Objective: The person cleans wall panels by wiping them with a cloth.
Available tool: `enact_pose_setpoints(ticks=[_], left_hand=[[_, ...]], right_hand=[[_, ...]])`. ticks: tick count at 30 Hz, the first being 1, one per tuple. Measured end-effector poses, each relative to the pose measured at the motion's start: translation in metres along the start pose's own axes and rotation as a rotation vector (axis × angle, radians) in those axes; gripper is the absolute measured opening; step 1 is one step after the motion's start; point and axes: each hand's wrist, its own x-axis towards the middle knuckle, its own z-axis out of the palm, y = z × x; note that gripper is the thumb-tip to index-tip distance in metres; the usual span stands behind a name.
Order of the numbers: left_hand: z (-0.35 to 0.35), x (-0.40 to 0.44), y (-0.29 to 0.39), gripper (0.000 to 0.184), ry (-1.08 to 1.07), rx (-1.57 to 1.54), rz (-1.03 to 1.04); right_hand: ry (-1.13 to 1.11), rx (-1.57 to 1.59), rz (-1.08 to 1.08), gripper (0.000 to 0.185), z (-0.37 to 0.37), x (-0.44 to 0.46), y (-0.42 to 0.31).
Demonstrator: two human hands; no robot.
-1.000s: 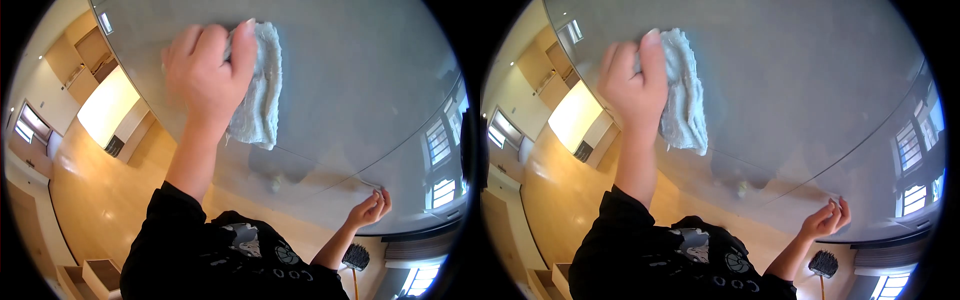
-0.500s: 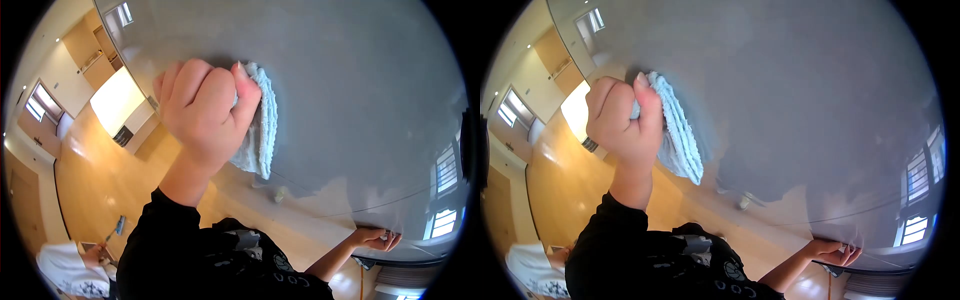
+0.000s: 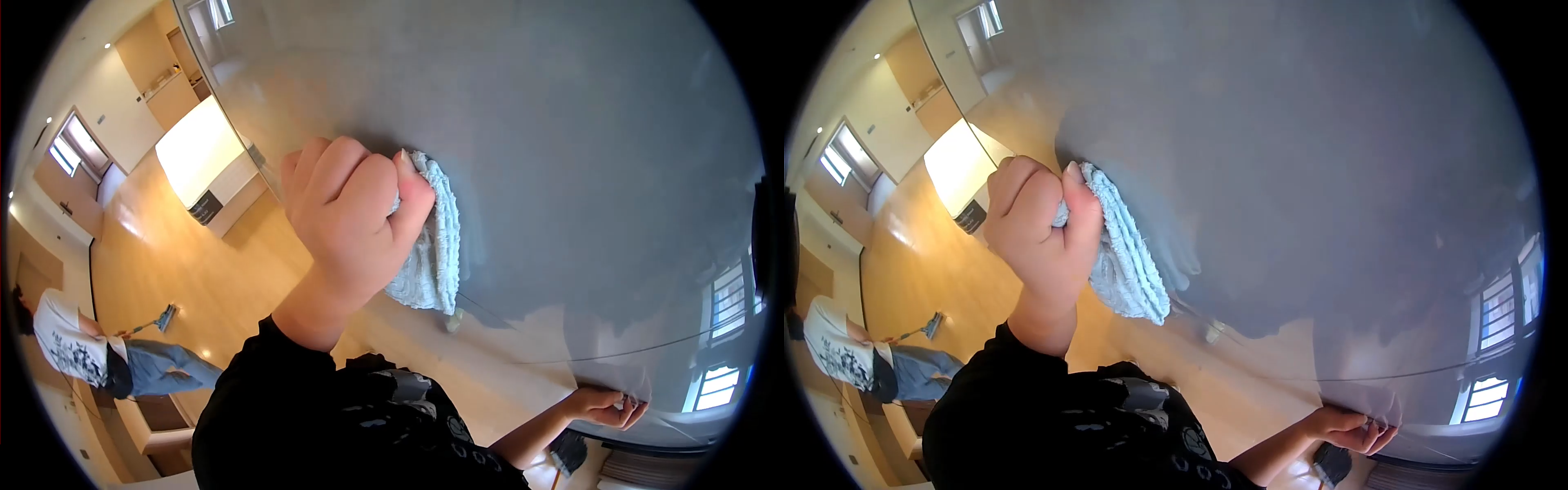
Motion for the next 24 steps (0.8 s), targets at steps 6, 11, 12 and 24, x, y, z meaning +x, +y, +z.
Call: enact_pose_setpoints(ticks=[6, 11, 12, 24], left_hand=[[-0.002, -0.004, 0.011, 0.026, 0.068, 0.048, 0.009], [-0.008, -0.059, 0.004, 0.028, 0.056, -0.032, -0.004], [-0.006, -0.052, 0.002, 0.029, 0.086, 0.002, 0.009], [0.001, -0.046, -0.01, 0.034, 0.086, -0.014, 0.029]], right_hand=[[-0.017, -0.062, -0.075, 0.028, -0.015, -0.025, 0.03], [-0.022, -0.043, -0.037, 0.027, -0.03, -0.038, 0.029], [-0.018, -0.037, -0.032, 0.026, -0.03, -0.036, 0.027], [-0.044, 0.023, -0.018, 0.025, -0.022, -0.01, 0.037]])
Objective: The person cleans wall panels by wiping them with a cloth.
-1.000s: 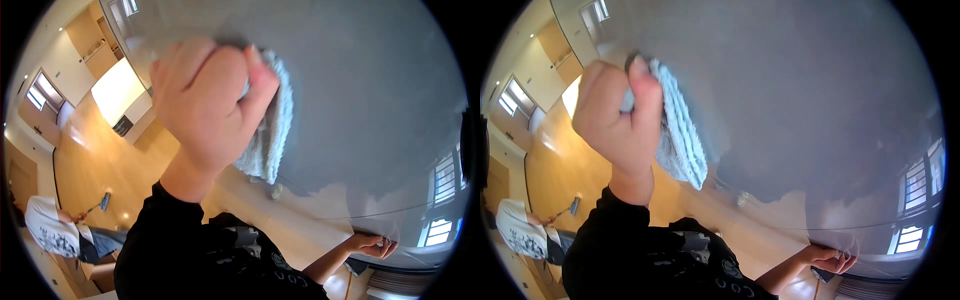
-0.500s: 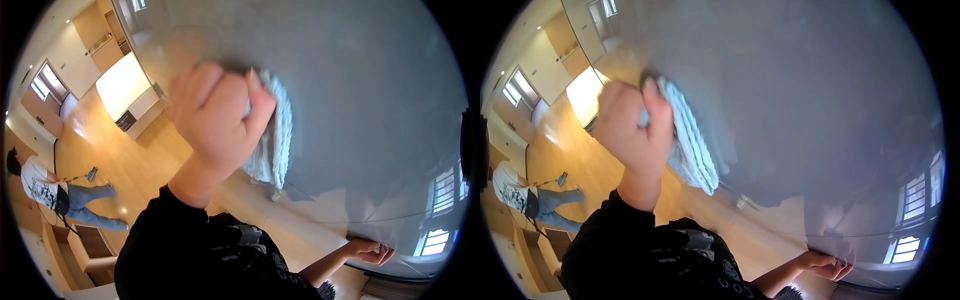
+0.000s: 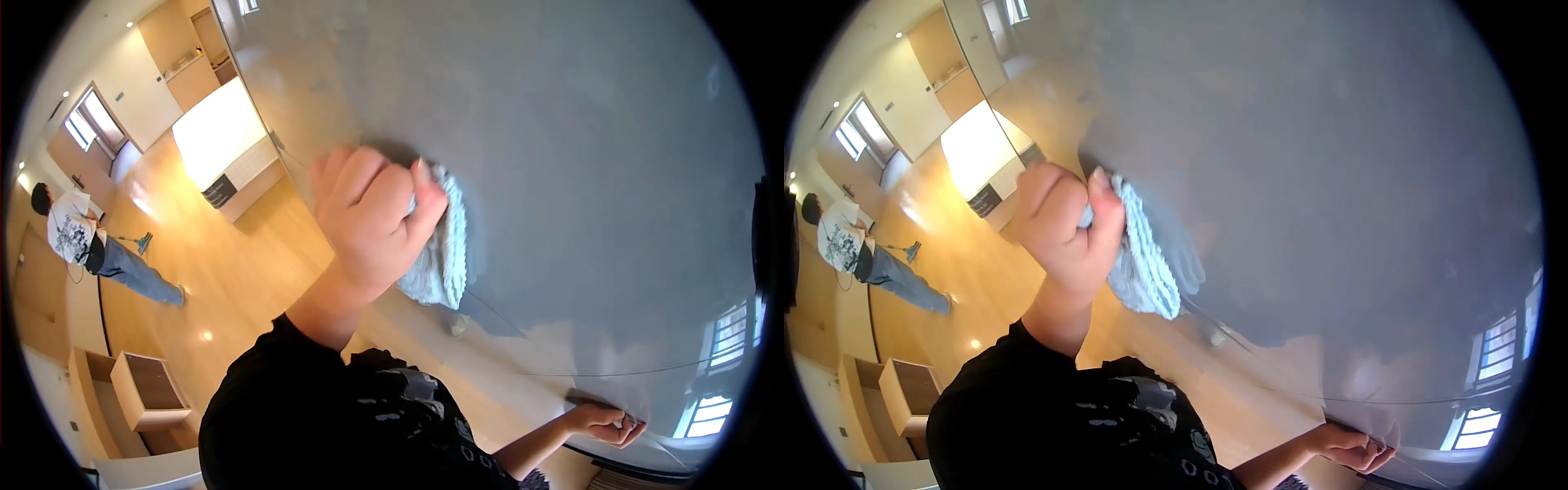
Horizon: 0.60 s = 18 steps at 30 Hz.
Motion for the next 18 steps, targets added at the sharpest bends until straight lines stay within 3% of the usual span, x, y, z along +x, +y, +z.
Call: enact_pose_setpoints(ticks=[4, 8, 11, 16, 18], left_hand=[[-0.007, 0.038, 0.008, 0.027, 0.046, 0.072, -0.01], [-0.007, -0.005, 0.007, 0.033, 0.019, 0.069, -0.109], [-0.002, -0.01, 0.003, 0.032, 0.034, 0.029, -0.072], [0.013, 0.054, -0.003, 0.033, 0.134, 0.044, -0.063], [0.005, 0.024, -0.003, 0.033, 0.048, 0.02, -0.135]], right_hand=[[0.065, -0.035, 0.007, 0.025, -0.005, -0.013, 0.002], [0.07, -0.059, -0.009, 0.024, -0.003, -0.015, -0.002], [0.04, -0.062, -0.016, 0.023, -0.004, -0.01, -0.003], [0.084, -0.067, 0.027, 0.023, 0.009, -0.002, -0.002], [0.079, -0.036, 0.034, 0.024, 0.01, -0.001, -0.005]])
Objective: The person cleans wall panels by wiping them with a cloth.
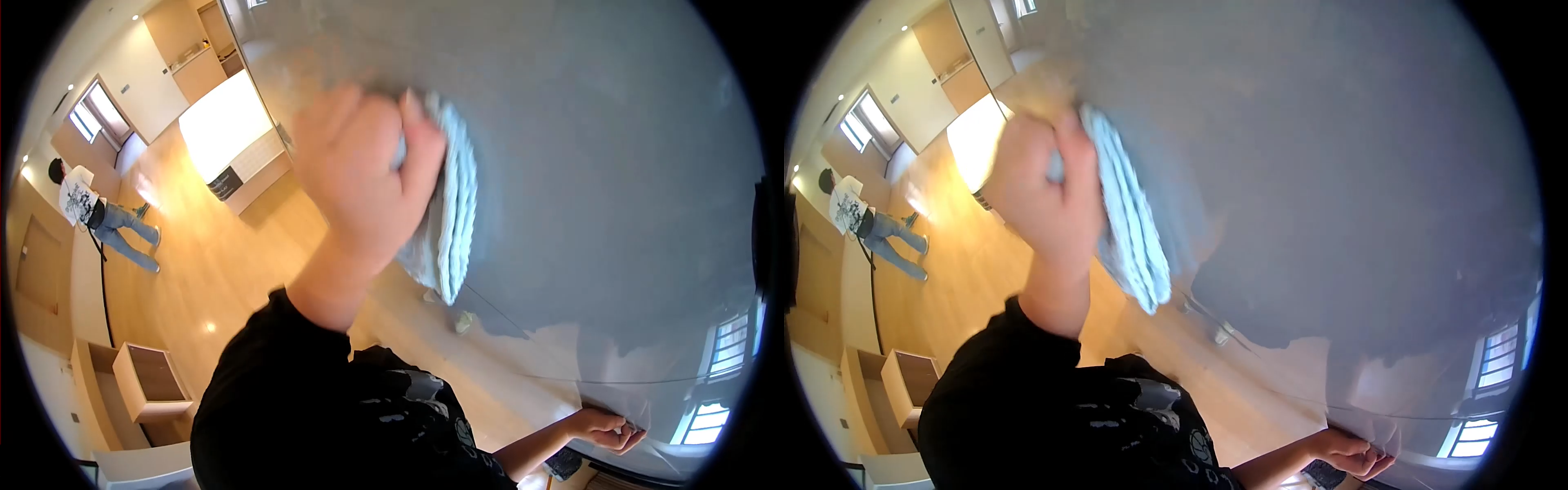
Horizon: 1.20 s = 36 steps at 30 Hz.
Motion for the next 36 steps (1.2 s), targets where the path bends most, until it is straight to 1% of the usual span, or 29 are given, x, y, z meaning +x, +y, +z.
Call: enact_pose_setpoints(ticks=[1, 3, 6, 7, 10, 11, 14, 16, 18, 19, 21, 23, 26, 27, 29, 30, 31, 32, 34, 35, 36], left_hand=[[-0.002, -0.023, -0.004, 0.033, -0.012, -0.006, -0.004], [-0.005, -0.036, -0.006, 0.031, -0.019, -0.02, -0.029], [-0.002, 0.006, -0.002, 0.031, -0.012, 0.08, -0.005], [0.003, 0.019, -0.003, 0.032, 0.024, 0.033, 0.016], [0.003, 0.005, 0.005, 0.033, 0.033, 0.052, -0.067], [-0.002, -0.007, 0.008, 0.034, -0.032, 0.078, -0.085], [0.002, -0.025, 0.001, 0.033, -0.006, -0.054, -0.054], [0.003, 0.006, 0.002, 0.031, 0.012, -0.001, -0.006], [0.008, 0.028, 0.006, 0.031, 0.078, 0.036, -0.02], [0.004, 0.024, 0.01, 0.031, 0.051, 0.084, -0.064], [-0.001, -0.011, 0.007, 0.031, -0.006, -0.006, -0.06], [-0.005, -0.034, 0.007, 0.03, -0.054, -0.045, -0.11], [0.001, 0.014, 0.008, 0.03, 0.0, 0.047, -0.041], [0.006, 0.031, 0.005, 0.03, 0.06, 0.059, -0.014], [0.007, 0.022, 0.007, 0.031, 0.06, 0.057, -0.078], [0.006, 0.014, 0.007, 0.031, 0.06, 0.056, -0.109], [0.003, -0.002, 0.005, 0.032, 0.003, 0.046, -0.134], [0.001, -0.015, 0.001, 0.033, 0.007, 0.032, -0.122], [-0.003, -0.018, 0.001, 0.033, 0.011, -0.001, -0.096], [-0.005, -0.011, -0.003, 0.032, 0.001, 0.07, -0.026], [-0.003, 0.01, -0.004, 0.032, 0.032, 0.071, -0.045]], right_hand=[[-0.003, 0.015, 0.004, 0.024, 0.0, 0.0, -0.002], [-0.014, 0.055, 0.034, 0.024, -0.004, 0.001, -0.002], [0.0, 0.072, 0.022, 0.024, -0.004, 0.001, 0.002], [0.014, 0.062, 0.019, 0.024, -0.004, 0.0, 0.002], [0.017, 0.048, 0.034, 0.025, -0.006, -0.002, 0.006], [0.011, 0.046, 0.043, 0.026, -0.008, -0.001, 0.006], [0.013, 0.044, 0.049, 0.027, -0.011, 0.001, 0.002], [0.025, 0.006, 0.032, 0.028, -0.007, 0.007, -0.011], [0.038, 0.006, 0.036, 0.028, -0.003, 0.007, -0.013], [0.043, 0.032, 0.053, 0.029, -0.001, 0.005, -0.006], [0.031, 0.074, 0.063, 0.029, -0.004, 0.003, 0.001], [-0.003, 0.104, 0.046, 0.029, -0.007, 0.002, 0.004], [0.018, -0.061, -0.072, 0.029, 0.0, 0.011, -0.014], [0.023, -0.035, -0.058, 0.029, 0.0, 0.008, -0.008], [0.034, 0.017, -0.031, 0.028, -0.002, 0.0, 0.007], [0.024, -0.008, -0.048, 0.028, -0.002, 0.001, 0.003], [0.014, -0.032, -0.065, 0.028, -0.004, 0.004, -0.005], [0.004, -0.057, -0.082, 0.027, -0.004, 0.006, -0.01], [0.006, 0.033, -0.005, 0.026, -0.008, 0.004, -0.006], [0.008, 0.079, 0.033, 0.025, -0.009, 0.004, -0.003], [0.027, 0.044, 0.008, 0.024, -0.006, 0.006, -0.004]])
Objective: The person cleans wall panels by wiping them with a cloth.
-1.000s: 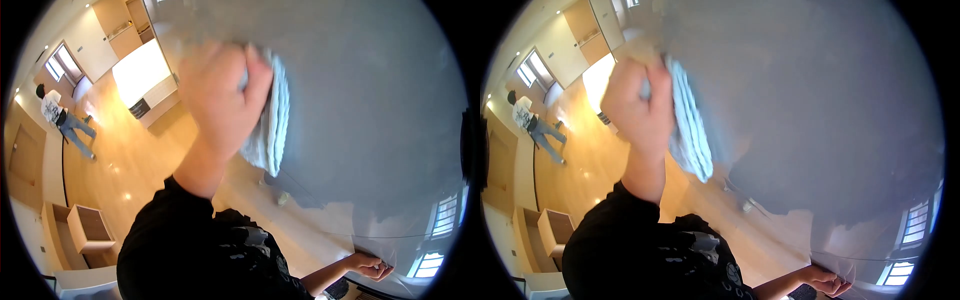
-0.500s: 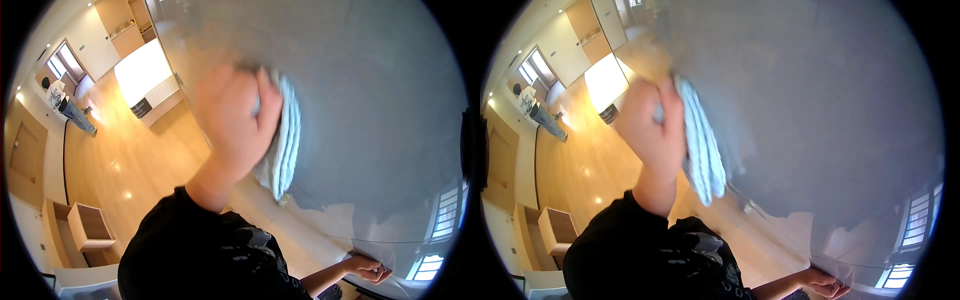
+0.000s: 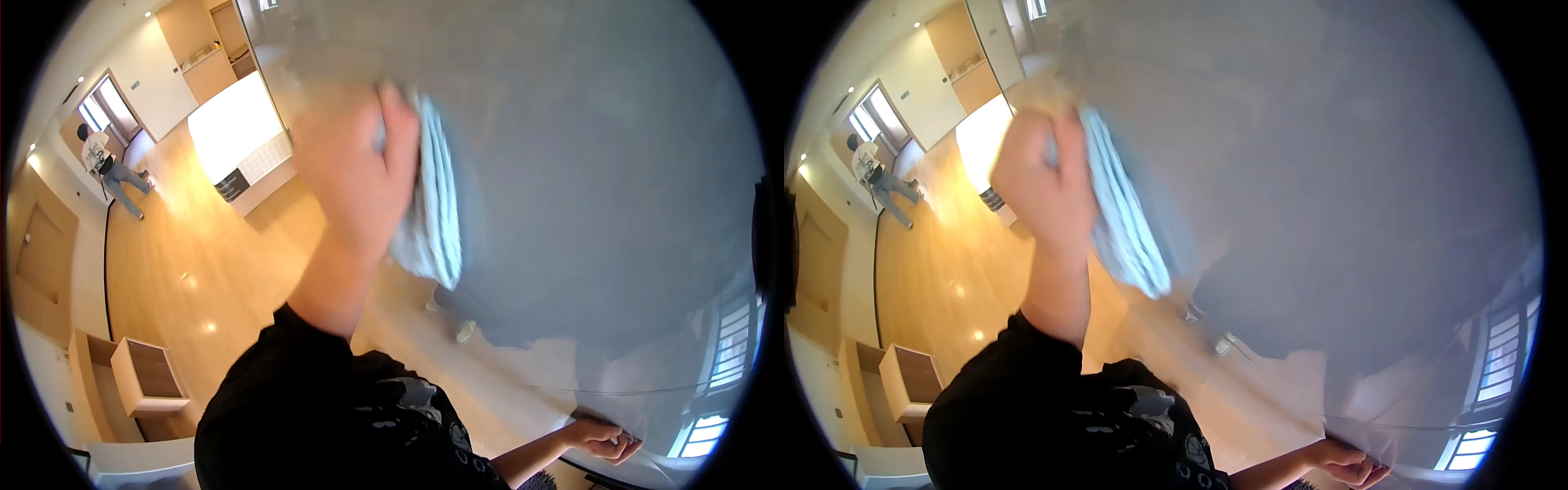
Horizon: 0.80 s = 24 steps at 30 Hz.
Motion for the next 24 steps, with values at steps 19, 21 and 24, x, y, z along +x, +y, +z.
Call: enact_pose_setpoints(ticks=[19, 21, 24], left_hand=[[-0.009, -0.026, -0.013, 0.029, -0.048, 0.068, -0.119], [-0.005, -0.004, -0.019, 0.029, 0.011, 0.081, -0.085], [0.001, 0.029, -0.012, 0.029, 0.05, 0.079, -0.144]], right_hand=[[0.001, -0.033, -0.017, 0.026, -0.005, -0.001, -0.001], [0.005, -0.018, 0.002, 0.024, -0.003, -0.001, -0.003], [0.034, -0.003, 0.016, 0.022, 0.003, -0.001, -0.001]])
